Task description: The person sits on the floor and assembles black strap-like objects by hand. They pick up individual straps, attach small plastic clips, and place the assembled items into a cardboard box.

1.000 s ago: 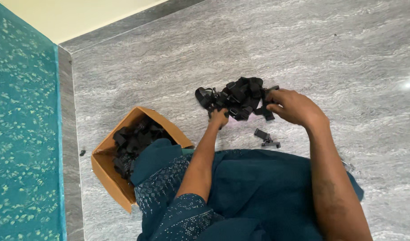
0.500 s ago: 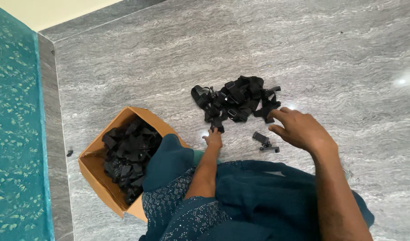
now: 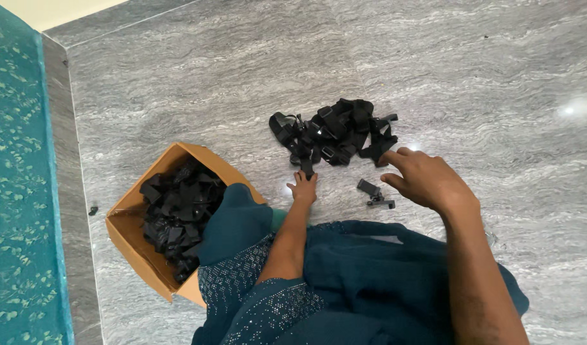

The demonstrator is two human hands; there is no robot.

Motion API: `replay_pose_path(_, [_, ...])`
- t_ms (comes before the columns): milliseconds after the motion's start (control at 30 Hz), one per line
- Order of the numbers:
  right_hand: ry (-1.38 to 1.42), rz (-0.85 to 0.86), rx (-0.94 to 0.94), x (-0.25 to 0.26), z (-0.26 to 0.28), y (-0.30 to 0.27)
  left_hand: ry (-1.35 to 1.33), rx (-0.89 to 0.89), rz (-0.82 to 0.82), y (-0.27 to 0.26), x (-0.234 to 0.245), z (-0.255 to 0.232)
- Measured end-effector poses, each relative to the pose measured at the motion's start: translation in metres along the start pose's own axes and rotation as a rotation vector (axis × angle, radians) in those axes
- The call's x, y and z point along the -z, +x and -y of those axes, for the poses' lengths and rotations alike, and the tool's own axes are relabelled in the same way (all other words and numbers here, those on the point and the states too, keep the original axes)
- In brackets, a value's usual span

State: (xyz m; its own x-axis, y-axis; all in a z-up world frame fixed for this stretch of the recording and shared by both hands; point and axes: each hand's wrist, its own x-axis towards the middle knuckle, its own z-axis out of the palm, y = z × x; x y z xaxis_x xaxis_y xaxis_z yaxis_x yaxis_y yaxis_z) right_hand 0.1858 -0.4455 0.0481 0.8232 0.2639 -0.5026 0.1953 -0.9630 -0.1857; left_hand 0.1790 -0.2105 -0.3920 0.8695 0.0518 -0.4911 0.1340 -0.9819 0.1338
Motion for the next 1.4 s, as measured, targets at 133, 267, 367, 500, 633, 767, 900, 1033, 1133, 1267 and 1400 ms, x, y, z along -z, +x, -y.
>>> replay_pose_path(133, [-0.034, -0.013, 0.028, -0.002, -0.004, 0.006, -0.019, -0.003, 0.165, 0.009, 0.002, 0.001])
replay_pose_path(267, [0.050, 0.051, -0.008, -0.002, -0.001, 0.012, -0.043, -0.005, 0.292, 0.015, 0.005, -0.003])
replay_pose_path(367, [-0.002, 0.044, -0.032, 0.001, -0.003, 0.015, -0.036, -0.100, 0.194, 0.005, 0.005, -0.011])
replay_pose_path(500, [0.027, -0.015, 0.028, -0.001, 0.001, 0.017, -0.290, -0.218, 0.138, -0.010, 0.012, -0.024])
replay_pose_path(633, [0.034, -0.097, 0.107, -0.007, 0.002, 0.009, -0.216, -0.133, 0.147, -0.028, 0.015, -0.009])
replay_pose_path(767, [0.060, -0.092, 0.126, -0.009, 0.000, -0.002, -0.130, -0.042, 0.212, -0.040, 0.015, 0.007])
replay_pose_path(900, [0.086, -0.083, 0.086, -0.006, 0.002, -0.005, -0.071, -0.140, 0.114, -0.041, 0.006, -0.002])
replay_pose_path(1033, [0.052, -0.048, 0.039, 0.000, 0.001, -0.003, 0.022, -0.150, 0.166, -0.031, -0.003, -0.012])
replay_pose_path(1133, [0.039, -0.028, 0.028, 0.002, -0.002, 0.002, 0.104, -0.142, 0.214, -0.022, -0.009, -0.016])
replay_pose_path(1267, [0.041, 0.032, -0.031, 0.001, -0.004, 0.013, 0.196, -0.157, 0.271, -0.007, -0.007, -0.017])
replay_pose_path(1400, [0.045, 0.007, 0.007, -0.002, -0.009, 0.020, 0.183, -0.194, 0.260, -0.002, -0.002, -0.018])
